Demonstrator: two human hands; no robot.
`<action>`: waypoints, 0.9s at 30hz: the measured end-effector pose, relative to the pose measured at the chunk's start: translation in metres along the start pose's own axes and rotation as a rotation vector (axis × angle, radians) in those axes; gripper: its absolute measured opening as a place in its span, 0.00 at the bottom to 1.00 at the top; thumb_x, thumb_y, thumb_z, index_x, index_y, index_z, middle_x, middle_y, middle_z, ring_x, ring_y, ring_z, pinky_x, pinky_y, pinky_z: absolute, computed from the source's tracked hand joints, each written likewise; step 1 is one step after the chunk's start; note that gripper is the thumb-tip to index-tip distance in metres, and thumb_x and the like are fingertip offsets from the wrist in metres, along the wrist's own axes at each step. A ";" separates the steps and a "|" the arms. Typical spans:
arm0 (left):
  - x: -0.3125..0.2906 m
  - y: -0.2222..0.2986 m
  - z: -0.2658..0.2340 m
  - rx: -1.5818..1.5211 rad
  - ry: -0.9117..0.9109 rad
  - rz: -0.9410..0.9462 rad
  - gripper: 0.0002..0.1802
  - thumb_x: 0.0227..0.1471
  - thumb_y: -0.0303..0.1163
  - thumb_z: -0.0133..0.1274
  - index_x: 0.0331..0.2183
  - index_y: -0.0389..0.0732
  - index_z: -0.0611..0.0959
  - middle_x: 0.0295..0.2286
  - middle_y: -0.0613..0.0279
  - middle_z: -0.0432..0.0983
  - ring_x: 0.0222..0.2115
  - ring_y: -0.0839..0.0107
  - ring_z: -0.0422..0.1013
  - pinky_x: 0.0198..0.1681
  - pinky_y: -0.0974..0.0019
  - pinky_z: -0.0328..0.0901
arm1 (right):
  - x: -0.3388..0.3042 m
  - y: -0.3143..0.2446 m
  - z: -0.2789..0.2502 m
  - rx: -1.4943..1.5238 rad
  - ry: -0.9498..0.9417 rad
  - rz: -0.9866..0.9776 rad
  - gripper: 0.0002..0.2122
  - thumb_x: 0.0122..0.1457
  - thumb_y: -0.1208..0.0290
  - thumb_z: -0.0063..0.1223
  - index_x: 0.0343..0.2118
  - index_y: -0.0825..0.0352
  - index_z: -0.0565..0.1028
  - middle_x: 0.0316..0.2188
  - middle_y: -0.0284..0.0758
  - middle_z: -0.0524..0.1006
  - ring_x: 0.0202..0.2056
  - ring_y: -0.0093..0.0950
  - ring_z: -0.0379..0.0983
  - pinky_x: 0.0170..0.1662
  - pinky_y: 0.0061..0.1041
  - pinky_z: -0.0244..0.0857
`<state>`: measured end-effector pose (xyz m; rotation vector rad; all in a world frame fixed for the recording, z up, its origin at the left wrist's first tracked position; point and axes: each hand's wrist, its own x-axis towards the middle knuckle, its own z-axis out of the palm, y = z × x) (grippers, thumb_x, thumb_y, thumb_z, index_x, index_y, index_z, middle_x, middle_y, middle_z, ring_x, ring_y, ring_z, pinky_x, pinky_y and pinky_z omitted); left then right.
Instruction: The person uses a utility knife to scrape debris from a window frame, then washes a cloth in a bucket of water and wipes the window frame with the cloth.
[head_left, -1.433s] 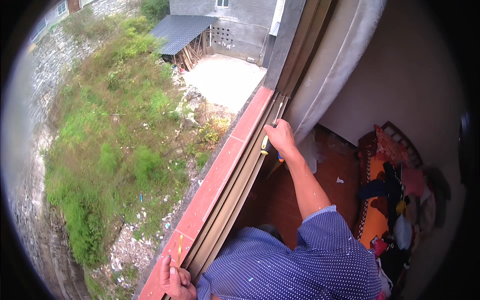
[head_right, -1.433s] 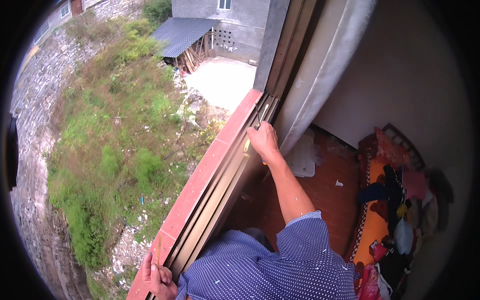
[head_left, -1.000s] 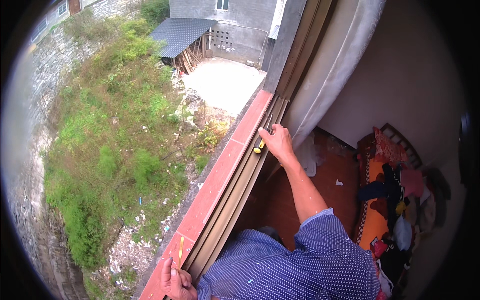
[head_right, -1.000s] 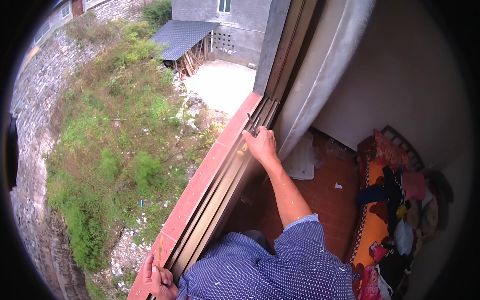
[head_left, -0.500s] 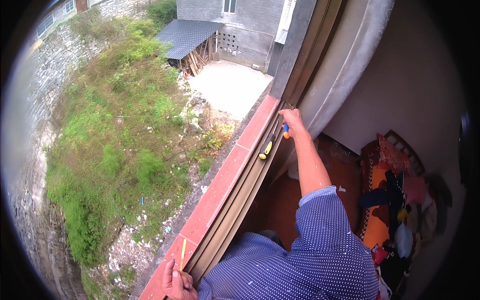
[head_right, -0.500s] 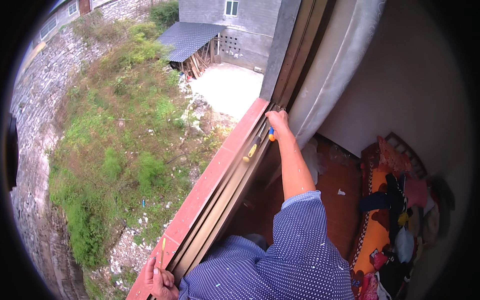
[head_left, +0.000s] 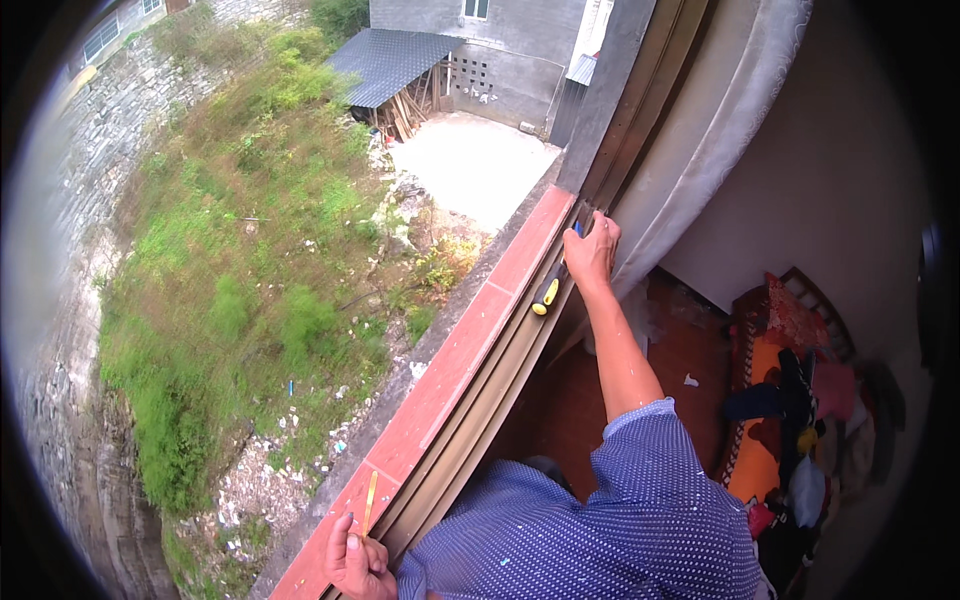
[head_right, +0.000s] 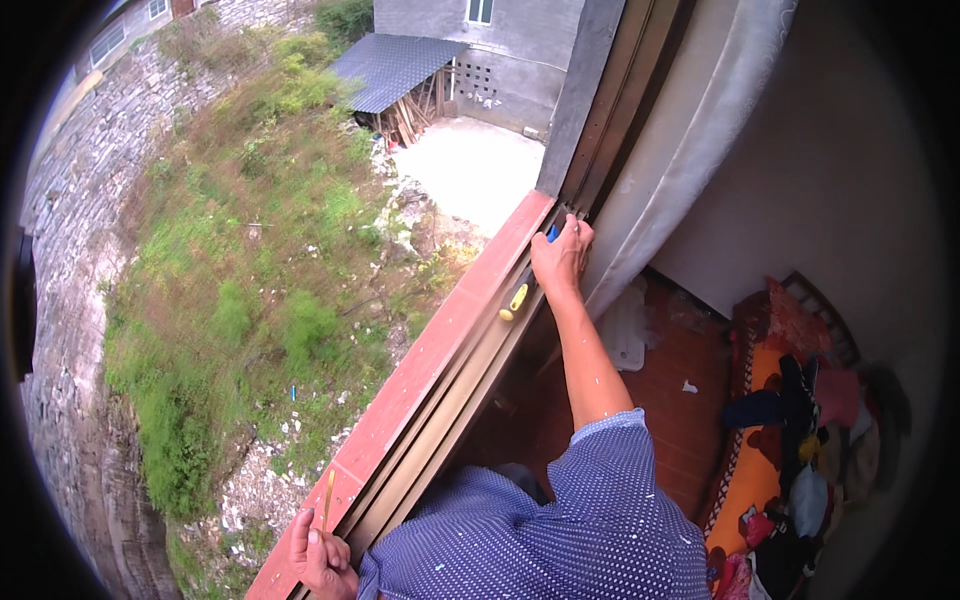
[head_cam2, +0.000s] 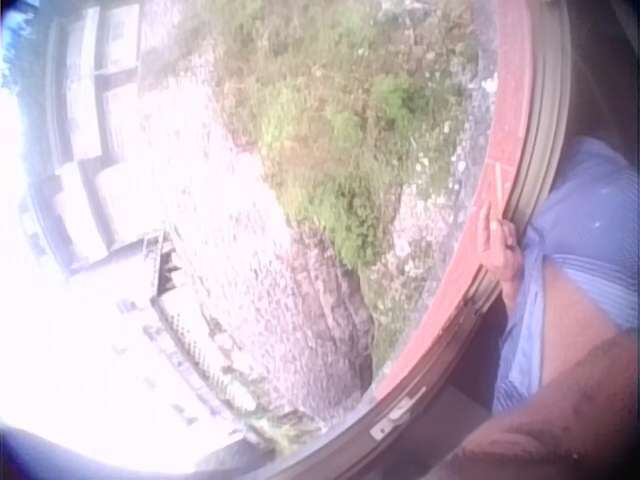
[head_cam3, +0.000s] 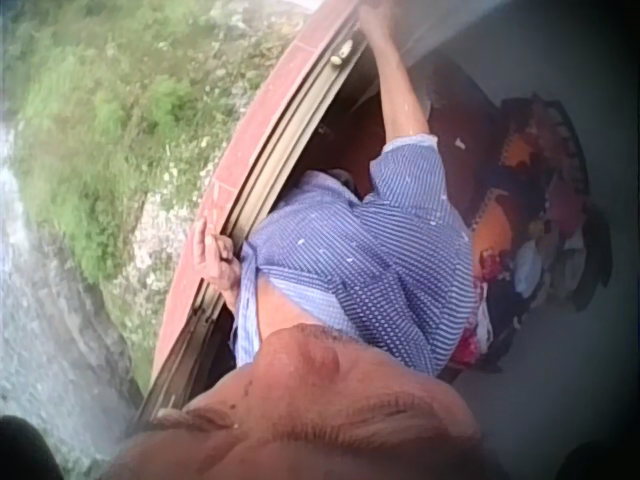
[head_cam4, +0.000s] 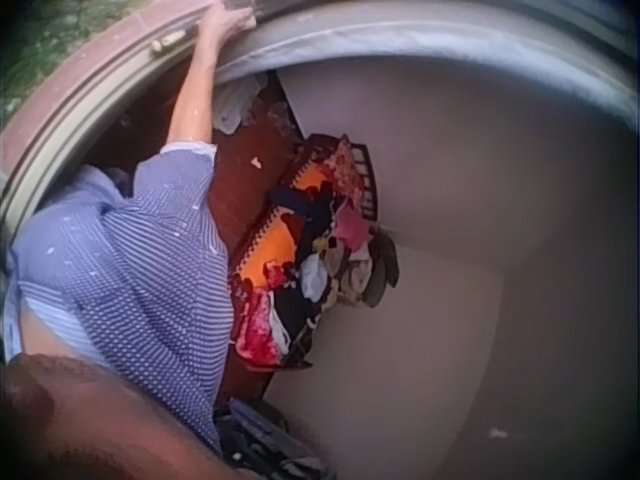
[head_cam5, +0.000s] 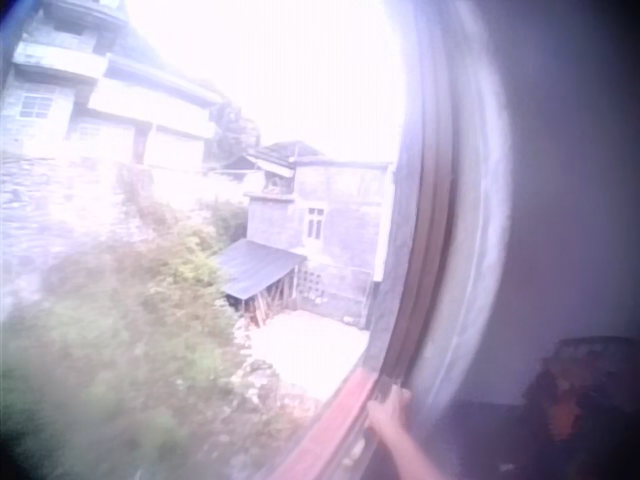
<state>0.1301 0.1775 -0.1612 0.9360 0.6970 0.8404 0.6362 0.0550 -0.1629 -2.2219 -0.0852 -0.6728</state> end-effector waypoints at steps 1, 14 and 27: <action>0.003 -0.007 -0.006 -0.046 -0.009 0.037 0.18 0.58 0.24 0.44 0.49 0.29 0.74 0.13 0.71 0.58 0.12 0.83 0.52 0.15 0.77 0.51 | -0.009 -0.011 -0.003 0.030 0.042 -0.136 0.26 0.49 0.69 0.52 0.52 0.74 0.66 0.50 0.49 0.66 0.52 0.45 0.64 0.57 0.37 0.58; 0.061 0.025 0.024 -0.361 -0.282 -0.071 0.23 0.57 0.25 0.44 0.54 0.32 0.71 0.11 0.73 0.56 0.11 0.81 0.52 0.16 0.73 0.51 | -0.231 -0.171 -0.027 0.931 -1.250 -0.844 0.11 0.57 0.71 0.54 0.41 0.68 0.76 0.30 0.42 0.78 0.27 0.34 0.76 0.31 0.27 0.69; 0.066 0.021 0.026 -0.442 -0.235 -0.085 0.23 0.59 0.29 0.44 0.55 0.33 0.69 0.15 0.72 0.60 0.14 0.81 0.56 0.19 0.75 0.55 | -0.254 -0.196 -0.026 1.241 -1.641 -0.648 0.12 0.60 0.69 0.55 0.43 0.70 0.75 0.27 0.33 0.75 0.28 0.18 0.70 0.31 0.20 0.65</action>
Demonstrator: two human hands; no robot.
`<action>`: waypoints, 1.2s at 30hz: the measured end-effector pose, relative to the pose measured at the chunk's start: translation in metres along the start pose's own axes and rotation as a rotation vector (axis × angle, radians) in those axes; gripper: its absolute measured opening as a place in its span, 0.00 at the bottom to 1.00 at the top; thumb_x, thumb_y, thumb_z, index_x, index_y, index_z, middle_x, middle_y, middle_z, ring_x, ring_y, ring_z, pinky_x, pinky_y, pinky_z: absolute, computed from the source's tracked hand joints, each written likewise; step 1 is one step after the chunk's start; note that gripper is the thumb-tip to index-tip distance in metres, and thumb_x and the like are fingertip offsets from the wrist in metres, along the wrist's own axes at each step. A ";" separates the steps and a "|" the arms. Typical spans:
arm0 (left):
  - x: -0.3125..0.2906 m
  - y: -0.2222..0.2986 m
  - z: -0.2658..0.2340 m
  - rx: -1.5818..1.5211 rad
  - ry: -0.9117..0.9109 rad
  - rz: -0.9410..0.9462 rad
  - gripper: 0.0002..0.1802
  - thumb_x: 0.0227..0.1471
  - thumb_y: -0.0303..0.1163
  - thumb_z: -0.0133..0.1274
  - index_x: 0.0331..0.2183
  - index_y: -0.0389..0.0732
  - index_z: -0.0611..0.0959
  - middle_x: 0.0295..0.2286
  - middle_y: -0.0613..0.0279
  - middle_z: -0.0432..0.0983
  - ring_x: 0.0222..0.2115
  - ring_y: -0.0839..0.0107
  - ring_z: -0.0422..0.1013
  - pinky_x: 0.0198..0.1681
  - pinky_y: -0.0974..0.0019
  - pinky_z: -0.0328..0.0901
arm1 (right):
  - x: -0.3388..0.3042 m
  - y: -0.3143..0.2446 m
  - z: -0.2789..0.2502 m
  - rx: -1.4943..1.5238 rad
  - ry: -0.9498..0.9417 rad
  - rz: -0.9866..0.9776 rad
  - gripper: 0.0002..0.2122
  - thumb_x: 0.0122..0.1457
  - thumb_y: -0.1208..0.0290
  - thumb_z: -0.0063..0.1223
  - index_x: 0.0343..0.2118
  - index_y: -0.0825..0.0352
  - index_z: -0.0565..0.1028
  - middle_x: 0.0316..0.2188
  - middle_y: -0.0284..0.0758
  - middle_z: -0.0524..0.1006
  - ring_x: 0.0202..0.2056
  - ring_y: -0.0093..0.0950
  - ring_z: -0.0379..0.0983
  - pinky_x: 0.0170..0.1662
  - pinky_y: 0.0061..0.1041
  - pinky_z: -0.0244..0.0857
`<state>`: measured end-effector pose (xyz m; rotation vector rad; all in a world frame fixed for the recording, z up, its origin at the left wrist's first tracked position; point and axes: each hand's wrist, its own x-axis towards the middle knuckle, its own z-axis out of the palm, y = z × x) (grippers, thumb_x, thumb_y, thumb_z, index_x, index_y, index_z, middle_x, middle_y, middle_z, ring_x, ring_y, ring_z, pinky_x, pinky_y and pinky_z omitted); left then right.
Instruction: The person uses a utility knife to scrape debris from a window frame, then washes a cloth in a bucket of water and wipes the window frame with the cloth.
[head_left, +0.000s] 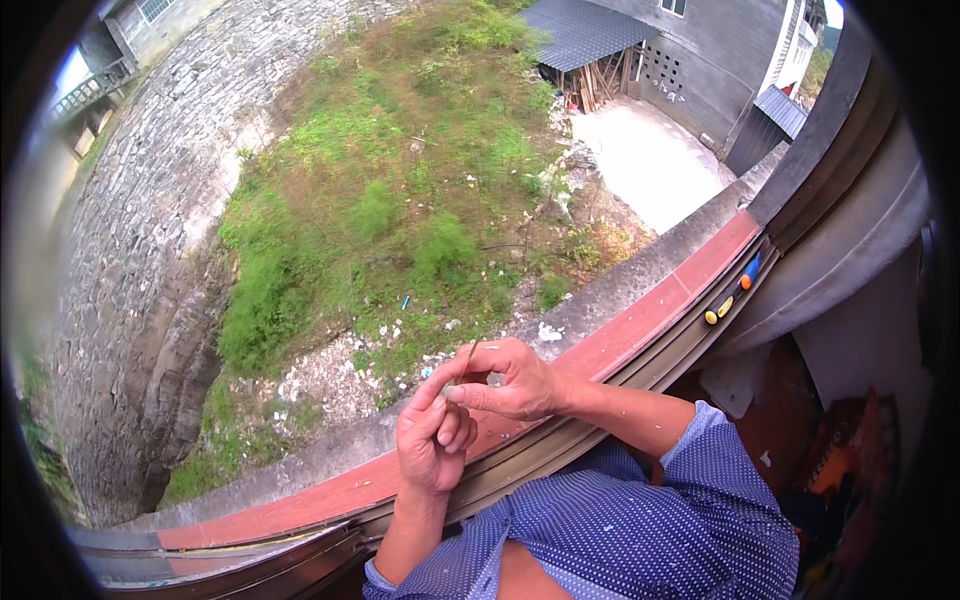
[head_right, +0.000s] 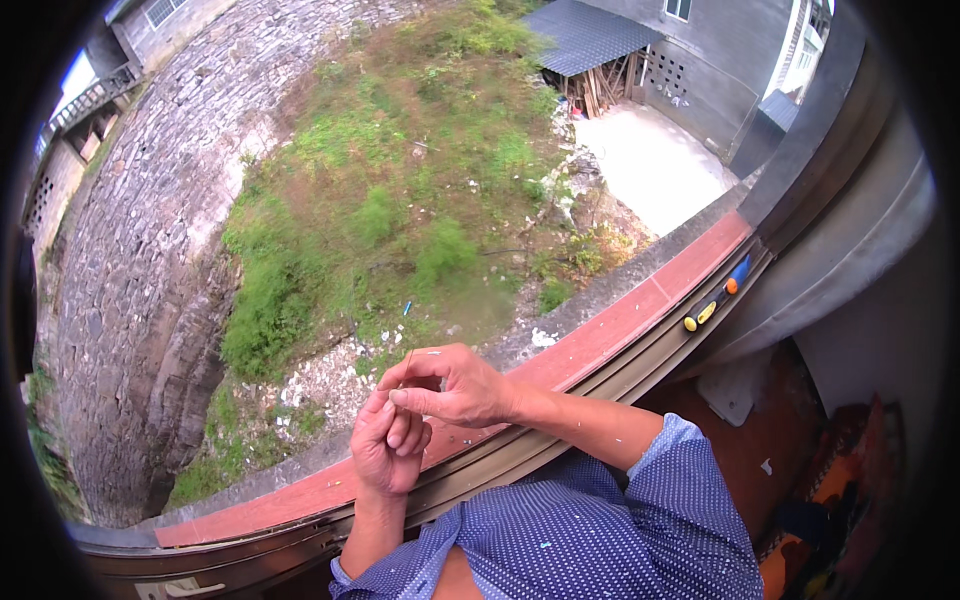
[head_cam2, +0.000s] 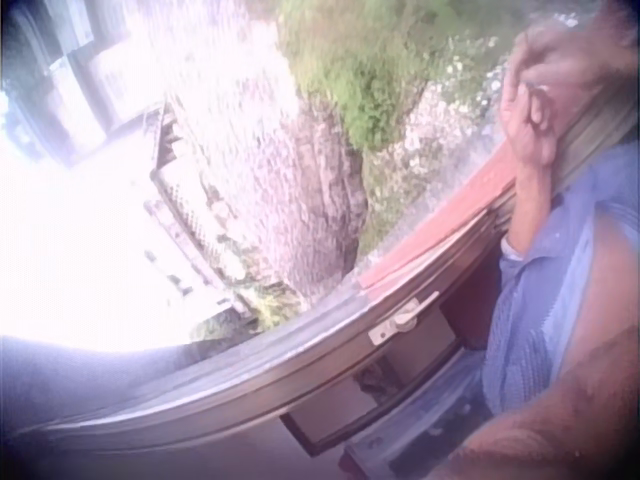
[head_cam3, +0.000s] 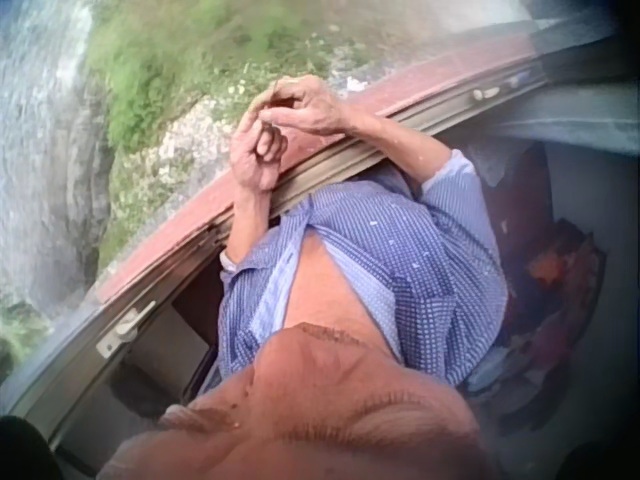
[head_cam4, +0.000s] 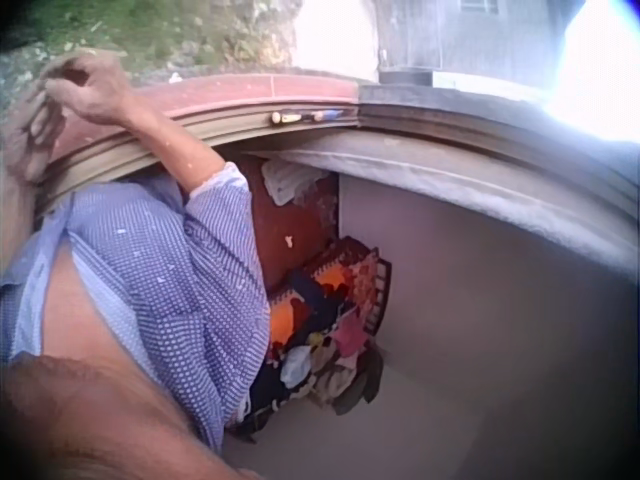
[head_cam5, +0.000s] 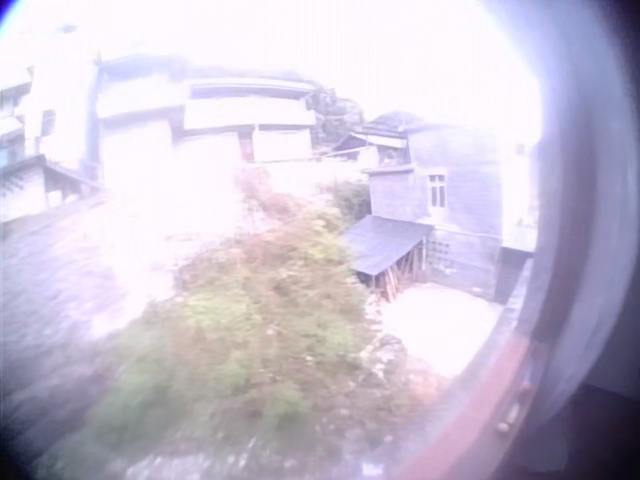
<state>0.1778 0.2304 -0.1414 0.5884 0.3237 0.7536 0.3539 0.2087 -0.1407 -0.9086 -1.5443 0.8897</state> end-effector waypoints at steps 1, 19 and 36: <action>0.001 -0.002 -0.006 -0.017 -0.008 0.014 0.23 0.59 0.29 0.45 0.55 0.33 0.69 0.17 0.71 0.64 0.17 0.80 0.60 0.20 0.75 0.56 | 0.003 0.004 0.001 0.031 -0.018 -0.002 0.11 0.61 0.69 0.54 0.42 0.70 0.75 0.27 0.34 0.75 0.29 0.18 0.70 0.31 0.21 0.65; 0.032 0.010 -0.022 0.049 0.192 0.043 0.21 0.59 0.32 0.43 0.53 0.39 0.73 0.18 0.66 0.65 0.20 0.72 0.61 0.26 0.66 0.56 | 0.017 0.022 0.005 -0.155 0.097 0.230 0.09 0.65 0.65 0.45 0.36 0.66 0.73 0.18 0.42 0.71 0.19 0.37 0.70 0.23 0.33 0.62; 0.029 0.007 -0.022 0.000 0.154 0.025 0.21 0.59 0.33 0.39 0.53 0.41 0.73 0.13 0.69 0.59 0.16 0.76 0.56 0.23 0.70 0.52 | 0.016 0.010 0.008 0.452 -0.101 0.419 0.16 0.69 0.61 0.38 0.26 0.66 0.67 0.17 0.25 0.63 0.21 0.16 0.59 0.26 0.21 0.60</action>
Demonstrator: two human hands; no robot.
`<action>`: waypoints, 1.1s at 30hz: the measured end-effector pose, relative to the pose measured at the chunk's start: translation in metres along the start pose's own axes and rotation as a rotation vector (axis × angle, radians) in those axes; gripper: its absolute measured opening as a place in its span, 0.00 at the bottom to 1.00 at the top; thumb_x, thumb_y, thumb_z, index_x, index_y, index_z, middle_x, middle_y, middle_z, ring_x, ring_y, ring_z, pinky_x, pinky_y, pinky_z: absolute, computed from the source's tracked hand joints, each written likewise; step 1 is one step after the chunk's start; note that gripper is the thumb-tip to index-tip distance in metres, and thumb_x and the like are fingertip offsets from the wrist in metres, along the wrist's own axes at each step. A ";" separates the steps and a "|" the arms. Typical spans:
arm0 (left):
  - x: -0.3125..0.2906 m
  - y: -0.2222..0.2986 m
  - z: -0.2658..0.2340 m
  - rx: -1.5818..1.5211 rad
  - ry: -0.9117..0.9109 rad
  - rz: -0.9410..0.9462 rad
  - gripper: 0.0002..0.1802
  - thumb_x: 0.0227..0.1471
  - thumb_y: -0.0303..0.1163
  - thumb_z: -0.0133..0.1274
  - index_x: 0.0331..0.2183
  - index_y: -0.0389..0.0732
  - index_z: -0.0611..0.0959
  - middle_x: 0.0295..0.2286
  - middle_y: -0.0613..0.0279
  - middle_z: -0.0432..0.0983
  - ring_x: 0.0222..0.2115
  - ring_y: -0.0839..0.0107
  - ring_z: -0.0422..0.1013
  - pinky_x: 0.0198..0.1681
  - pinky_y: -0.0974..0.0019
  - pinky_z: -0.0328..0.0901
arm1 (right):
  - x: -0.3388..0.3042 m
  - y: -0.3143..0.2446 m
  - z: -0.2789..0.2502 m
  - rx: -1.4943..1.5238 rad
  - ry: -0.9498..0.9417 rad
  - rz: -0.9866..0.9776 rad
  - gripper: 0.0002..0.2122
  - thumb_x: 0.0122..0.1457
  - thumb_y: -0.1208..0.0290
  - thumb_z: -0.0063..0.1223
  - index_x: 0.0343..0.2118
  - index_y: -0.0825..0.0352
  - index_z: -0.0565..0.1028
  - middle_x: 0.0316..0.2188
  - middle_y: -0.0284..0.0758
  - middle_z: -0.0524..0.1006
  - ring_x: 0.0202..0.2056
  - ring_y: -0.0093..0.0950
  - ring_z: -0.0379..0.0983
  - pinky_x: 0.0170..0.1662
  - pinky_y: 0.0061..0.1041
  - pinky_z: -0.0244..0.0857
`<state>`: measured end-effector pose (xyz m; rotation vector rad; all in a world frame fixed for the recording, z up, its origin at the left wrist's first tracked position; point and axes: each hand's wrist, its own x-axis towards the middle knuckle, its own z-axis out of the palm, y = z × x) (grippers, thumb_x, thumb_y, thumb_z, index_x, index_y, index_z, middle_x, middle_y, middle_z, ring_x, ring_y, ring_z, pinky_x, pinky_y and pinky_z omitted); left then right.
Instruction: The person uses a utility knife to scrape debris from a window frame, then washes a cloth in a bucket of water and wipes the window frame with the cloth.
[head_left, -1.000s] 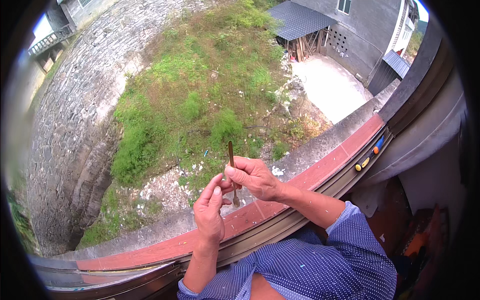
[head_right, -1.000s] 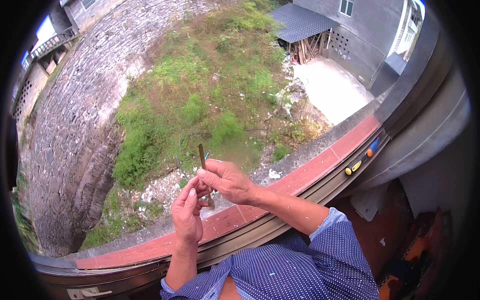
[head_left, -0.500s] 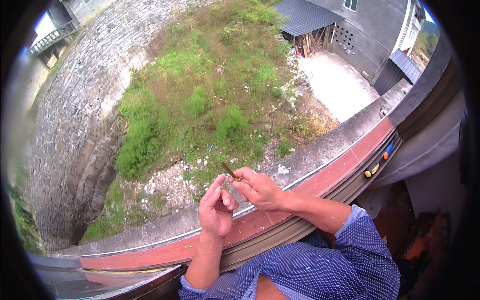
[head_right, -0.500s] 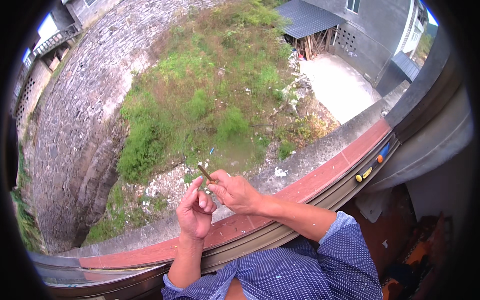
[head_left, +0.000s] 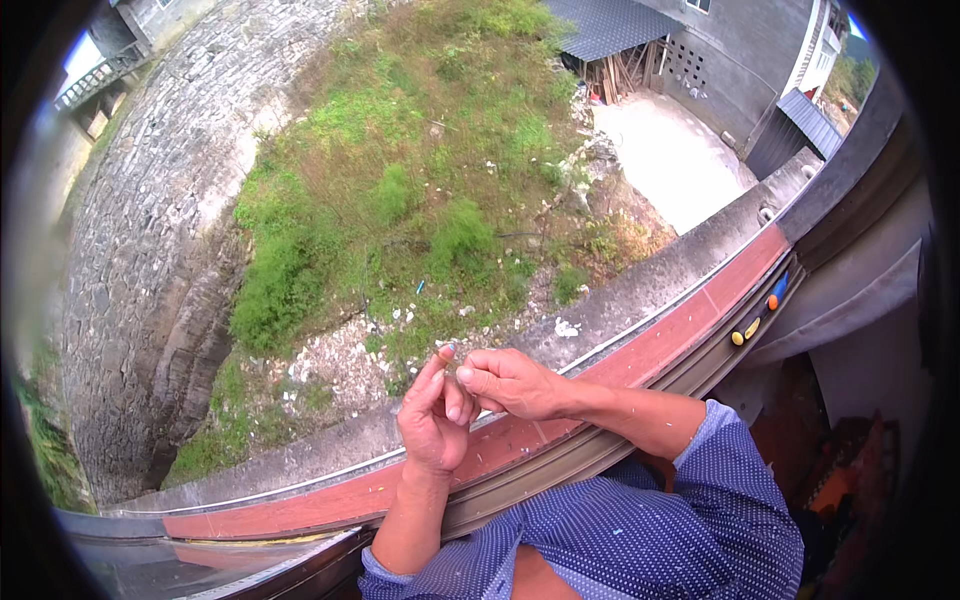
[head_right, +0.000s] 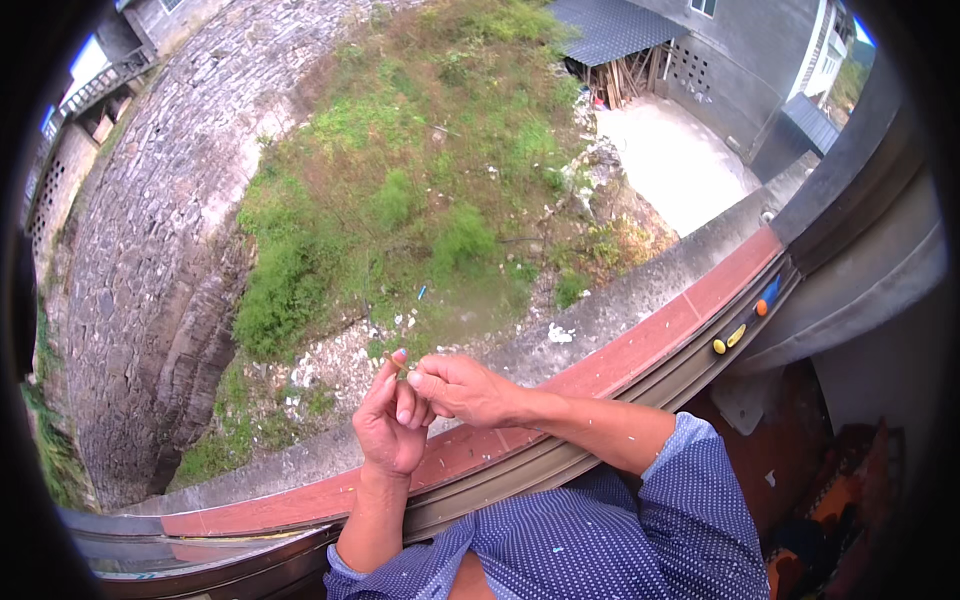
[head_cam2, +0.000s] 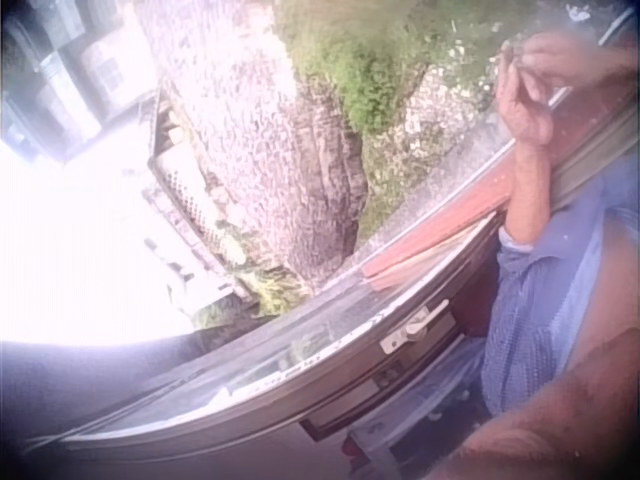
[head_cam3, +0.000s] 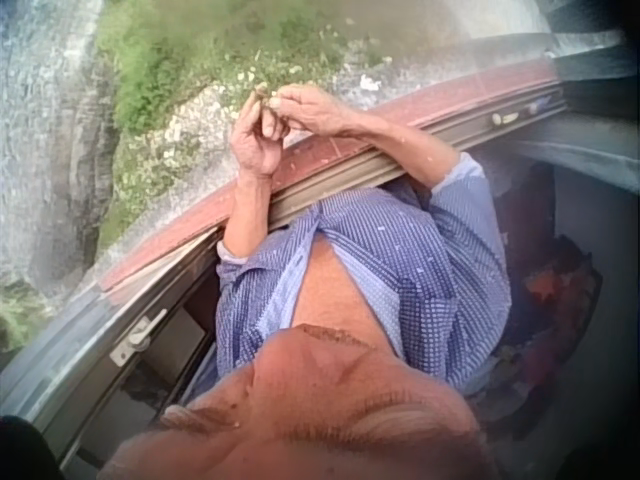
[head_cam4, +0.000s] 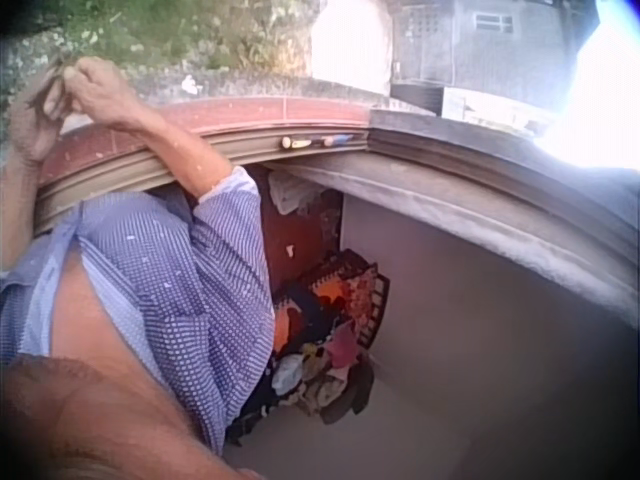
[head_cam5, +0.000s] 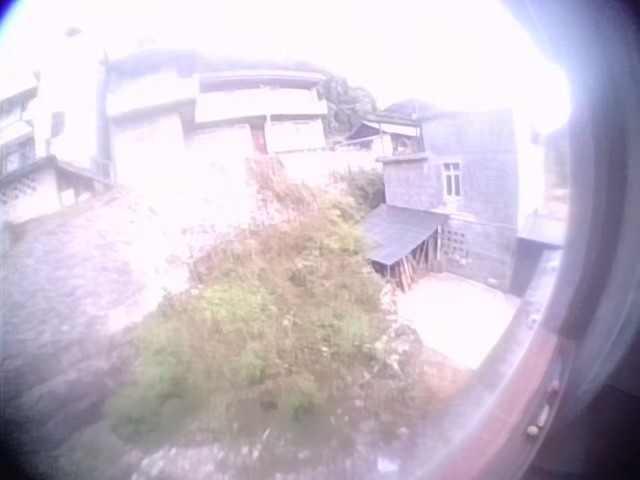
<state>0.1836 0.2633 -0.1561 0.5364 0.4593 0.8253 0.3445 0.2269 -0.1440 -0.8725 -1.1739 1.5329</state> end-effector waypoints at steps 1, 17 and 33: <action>0.000 0.000 0.001 0.005 0.008 0.000 0.21 0.59 0.34 0.39 0.53 0.41 0.73 0.13 0.69 0.59 0.16 0.76 0.56 0.23 0.69 0.52 | 0.000 0.001 0.000 0.002 0.005 -0.005 0.17 0.69 0.61 0.38 0.26 0.66 0.67 0.17 0.25 0.63 0.22 0.16 0.60 0.26 0.21 0.60; -0.002 -0.002 -0.003 -0.014 0.042 -0.006 0.21 0.59 0.34 0.40 0.52 0.45 0.75 0.12 0.69 0.59 0.16 0.75 0.55 0.23 0.68 0.52 | 0.001 0.012 -0.004 -0.033 0.106 -0.003 0.15 0.68 0.62 0.39 0.26 0.67 0.66 0.19 0.26 0.63 0.21 0.16 0.60 0.23 0.20 0.59; -0.005 0.001 -0.004 -0.073 0.015 0.033 0.22 0.61 0.35 0.37 0.54 0.47 0.74 0.13 0.69 0.59 0.16 0.75 0.55 0.24 0.67 0.53 | -0.002 0.002 -0.007 -0.245 0.147 -0.007 0.16 0.66 0.62 0.43 0.25 0.69 0.68 0.18 0.29 0.65 0.22 0.19 0.59 0.24 0.25 0.57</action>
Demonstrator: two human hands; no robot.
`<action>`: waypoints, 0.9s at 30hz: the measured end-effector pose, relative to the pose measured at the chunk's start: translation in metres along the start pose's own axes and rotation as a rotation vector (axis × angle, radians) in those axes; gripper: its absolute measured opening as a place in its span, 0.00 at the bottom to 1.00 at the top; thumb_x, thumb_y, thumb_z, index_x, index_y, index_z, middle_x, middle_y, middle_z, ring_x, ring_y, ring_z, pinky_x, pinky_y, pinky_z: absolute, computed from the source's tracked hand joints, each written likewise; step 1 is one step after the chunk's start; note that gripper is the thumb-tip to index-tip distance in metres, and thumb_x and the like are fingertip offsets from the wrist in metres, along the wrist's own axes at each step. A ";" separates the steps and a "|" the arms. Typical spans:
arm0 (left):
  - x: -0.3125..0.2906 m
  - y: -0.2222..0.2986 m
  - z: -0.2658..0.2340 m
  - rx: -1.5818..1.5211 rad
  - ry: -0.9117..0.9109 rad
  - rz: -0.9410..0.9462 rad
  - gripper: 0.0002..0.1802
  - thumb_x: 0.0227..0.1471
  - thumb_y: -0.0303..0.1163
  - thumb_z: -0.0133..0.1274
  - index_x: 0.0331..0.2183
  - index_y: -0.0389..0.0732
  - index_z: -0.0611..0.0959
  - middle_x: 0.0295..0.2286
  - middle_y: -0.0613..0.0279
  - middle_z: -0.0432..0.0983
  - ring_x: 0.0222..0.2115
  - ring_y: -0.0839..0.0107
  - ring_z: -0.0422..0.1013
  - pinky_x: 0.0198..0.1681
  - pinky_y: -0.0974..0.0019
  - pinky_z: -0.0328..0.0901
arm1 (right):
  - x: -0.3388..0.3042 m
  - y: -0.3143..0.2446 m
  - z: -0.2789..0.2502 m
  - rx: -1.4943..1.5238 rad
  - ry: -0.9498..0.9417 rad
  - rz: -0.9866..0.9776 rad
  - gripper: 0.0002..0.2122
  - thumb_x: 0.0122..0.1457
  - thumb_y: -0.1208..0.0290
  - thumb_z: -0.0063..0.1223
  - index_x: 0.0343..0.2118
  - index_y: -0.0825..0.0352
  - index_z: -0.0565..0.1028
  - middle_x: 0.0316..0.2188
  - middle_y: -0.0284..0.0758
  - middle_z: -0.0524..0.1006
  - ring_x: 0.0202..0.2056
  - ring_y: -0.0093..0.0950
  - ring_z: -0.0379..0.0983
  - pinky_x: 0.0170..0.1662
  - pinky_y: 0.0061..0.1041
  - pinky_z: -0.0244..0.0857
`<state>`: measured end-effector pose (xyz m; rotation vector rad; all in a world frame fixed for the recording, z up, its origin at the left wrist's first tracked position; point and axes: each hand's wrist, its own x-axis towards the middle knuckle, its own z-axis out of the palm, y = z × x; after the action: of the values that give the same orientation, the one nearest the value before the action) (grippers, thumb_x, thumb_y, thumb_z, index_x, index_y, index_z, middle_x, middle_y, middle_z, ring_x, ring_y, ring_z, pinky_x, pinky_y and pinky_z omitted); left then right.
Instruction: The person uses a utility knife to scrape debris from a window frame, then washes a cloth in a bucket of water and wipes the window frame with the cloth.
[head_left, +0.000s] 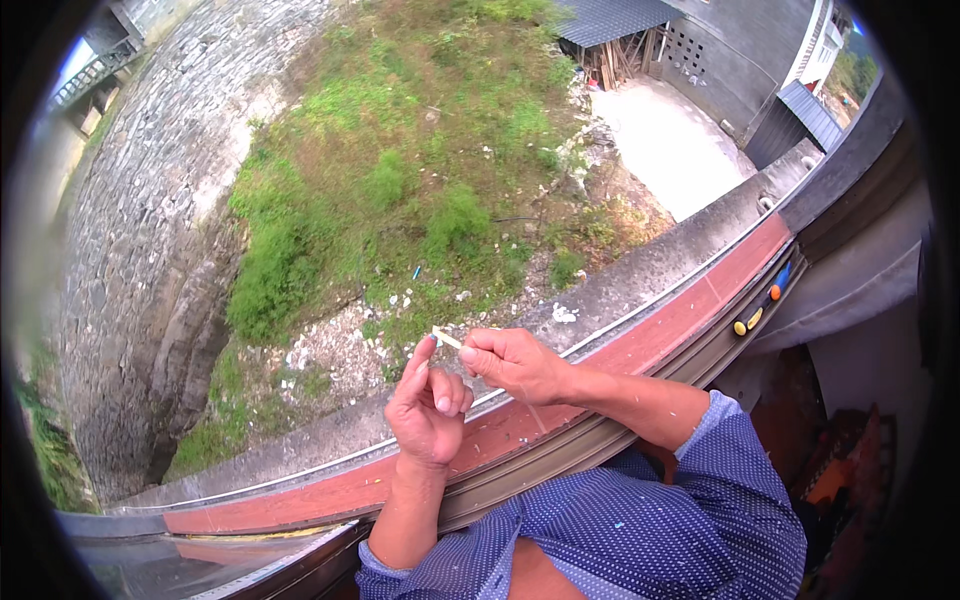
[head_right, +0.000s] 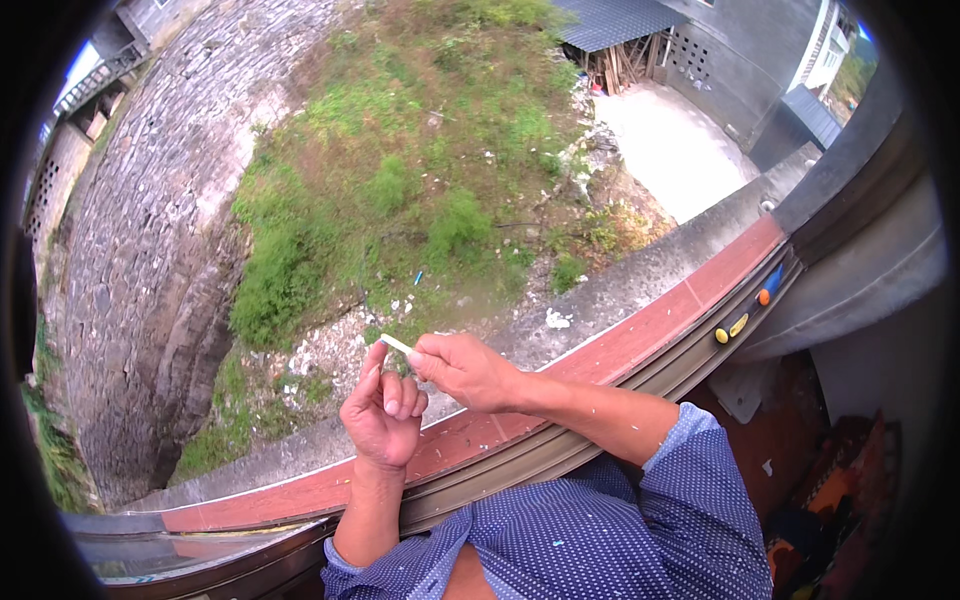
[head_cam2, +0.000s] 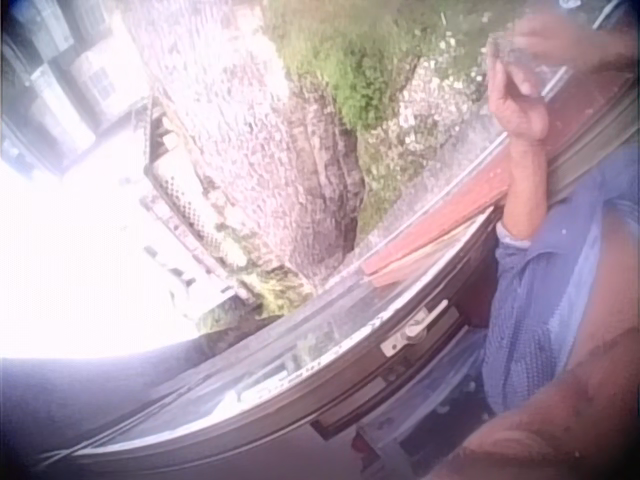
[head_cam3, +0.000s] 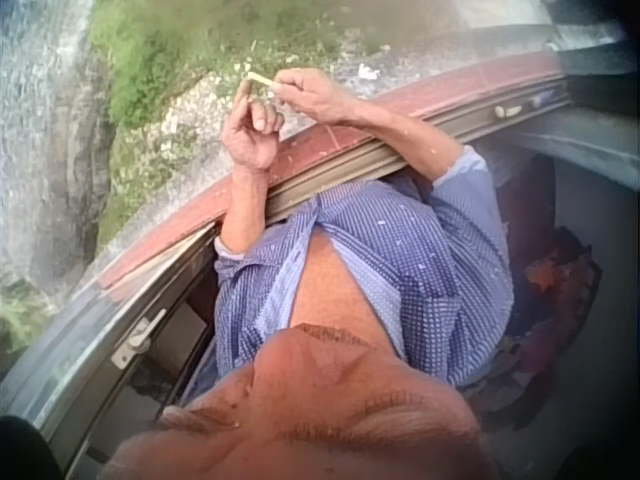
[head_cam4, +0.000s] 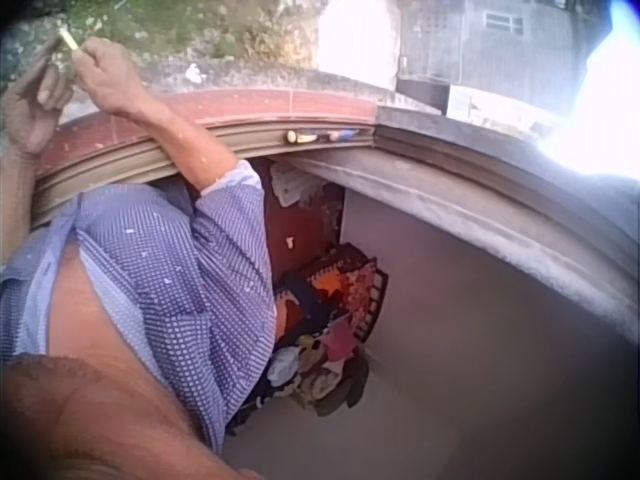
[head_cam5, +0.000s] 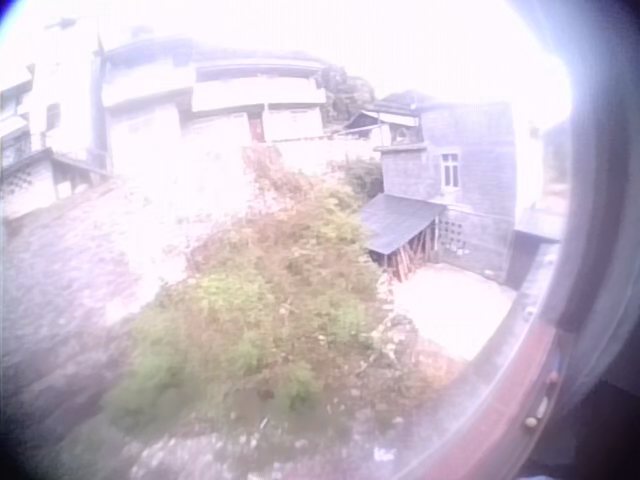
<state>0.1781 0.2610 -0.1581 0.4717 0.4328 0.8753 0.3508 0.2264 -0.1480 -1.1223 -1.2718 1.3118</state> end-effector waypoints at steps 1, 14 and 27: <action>0.000 0.000 0.000 -0.006 -0.009 0.003 0.22 0.61 0.35 0.37 0.54 0.47 0.74 0.13 0.69 0.59 0.16 0.75 0.55 0.24 0.67 0.53 | -0.001 -0.001 0.000 -0.046 0.016 -0.033 0.16 0.66 0.62 0.44 0.26 0.70 0.69 0.18 0.31 0.65 0.22 0.20 0.60 0.25 0.26 0.57; 0.000 0.000 -0.002 -0.040 -0.024 0.026 0.22 0.61 0.35 0.37 0.54 0.48 0.74 0.13 0.69 0.59 0.16 0.74 0.55 0.24 0.67 0.52 | -0.002 0.002 0.000 -0.182 0.033 -0.082 0.15 0.66 0.62 0.46 0.27 0.69 0.71 0.17 0.27 0.63 0.23 0.16 0.57 0.25 0.23 0.57; -0.001 0.000 -0.002 -0.008 -0.020 0.035 0.21 0.61 0.34 0.37 0.53 0.48 0.75 0.13 0.69 0.60 0.16 0.74 0.55 0.24 0.67 0.53 | -0.003 -0.002 -0.001 -0.223 0.036 -0.094 0.15 0.66 0.62 0.47 0.27 0.69 0.71 0.17 0.29 0.64 0.23 0.16 0.58 0.25 0.23 0.57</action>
<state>0.1759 0.2609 -0.1597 0.4818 0.4037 0.9048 0.3524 0.2235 -0.1460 -1.2182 -1.4532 1.0957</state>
